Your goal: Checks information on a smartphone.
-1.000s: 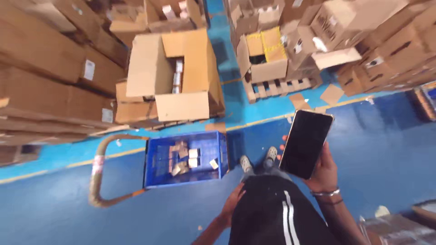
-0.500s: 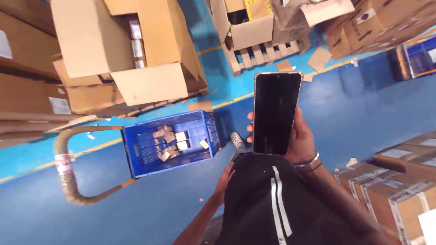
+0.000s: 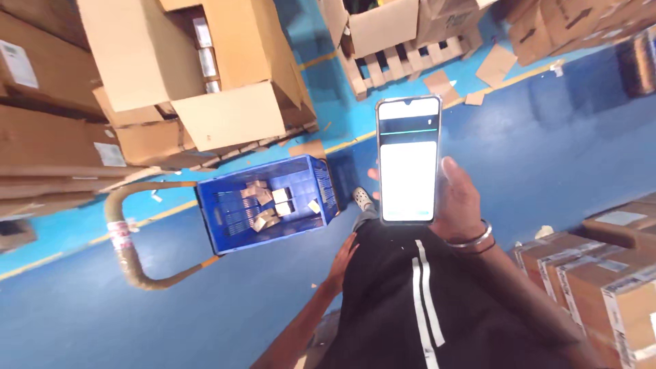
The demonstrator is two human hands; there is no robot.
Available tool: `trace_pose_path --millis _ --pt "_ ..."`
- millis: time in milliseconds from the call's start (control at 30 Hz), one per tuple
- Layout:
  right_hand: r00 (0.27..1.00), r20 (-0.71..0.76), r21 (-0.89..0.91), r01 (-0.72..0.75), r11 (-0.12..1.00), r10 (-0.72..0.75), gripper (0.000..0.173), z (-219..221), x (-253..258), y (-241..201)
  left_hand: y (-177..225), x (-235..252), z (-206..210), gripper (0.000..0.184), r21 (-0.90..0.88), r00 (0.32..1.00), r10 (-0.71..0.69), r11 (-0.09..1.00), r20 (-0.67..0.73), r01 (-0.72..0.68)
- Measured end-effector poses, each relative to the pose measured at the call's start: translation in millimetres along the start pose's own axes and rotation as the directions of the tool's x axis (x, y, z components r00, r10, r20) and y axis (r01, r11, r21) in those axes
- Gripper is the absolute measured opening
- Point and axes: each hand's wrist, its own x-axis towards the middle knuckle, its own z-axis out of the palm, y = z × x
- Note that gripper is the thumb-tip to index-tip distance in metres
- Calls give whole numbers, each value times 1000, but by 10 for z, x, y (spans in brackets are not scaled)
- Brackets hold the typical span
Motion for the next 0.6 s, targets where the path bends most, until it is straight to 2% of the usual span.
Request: trace_pose_path --millis 67,167,300,433,600 --pt "999 -43 -42 8 999 -9 49 0 -23 27 7 -8 8 47 -4 1000 -8 1000 -2 8" --pt "995 -91 -83 20 996 -28 43 4 -38 63 91 11 -23 48 -77 994 -103 992 24 105" --pt "979 -190 -251 19 968 -69 43 21 -72 91 21 -37 -21 46 17 1000 13 1000 11 -13" --pt "978 -188 -324 23 946 -88 47 12 -85 77 41 -37 -28 49 -15 999 -46 999 25 47" --pt "978 -191 -329 21 944 -89 38 31 -61 48 82 -23 -35 48 5 998 -54 999 19 54"
